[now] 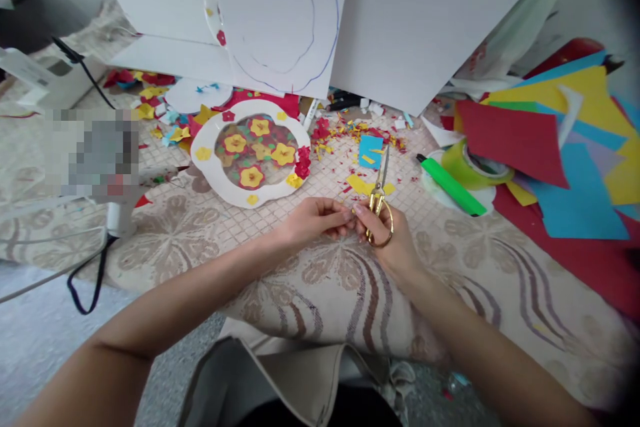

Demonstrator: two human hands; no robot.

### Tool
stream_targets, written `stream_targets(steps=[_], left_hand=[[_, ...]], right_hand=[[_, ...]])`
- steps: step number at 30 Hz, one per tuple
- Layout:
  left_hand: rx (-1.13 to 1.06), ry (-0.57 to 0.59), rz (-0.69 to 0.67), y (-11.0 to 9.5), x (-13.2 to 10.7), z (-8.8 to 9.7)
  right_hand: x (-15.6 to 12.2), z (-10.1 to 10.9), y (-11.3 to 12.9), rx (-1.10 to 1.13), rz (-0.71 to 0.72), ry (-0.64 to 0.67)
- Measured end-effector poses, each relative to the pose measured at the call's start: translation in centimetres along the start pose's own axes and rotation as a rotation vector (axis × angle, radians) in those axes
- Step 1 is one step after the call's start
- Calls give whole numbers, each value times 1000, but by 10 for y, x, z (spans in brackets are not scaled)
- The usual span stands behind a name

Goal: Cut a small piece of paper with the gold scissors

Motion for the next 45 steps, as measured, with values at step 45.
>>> stream_targets(steps=[45], left_hand=[[-336, -84, -18, 2, -5, 8]], right_hand=[[-6, 6, 23, -297, -81, 238]])
Point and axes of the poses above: each hand's wrist, its own x-axis towards the middle knuckle, its own z-axis out of the back of the hand, y = z × x, the point moved 5 cm from there along x, towards the middle knuckle, and after that the axes turned 12 degrees about y, right-handed, at the moved point
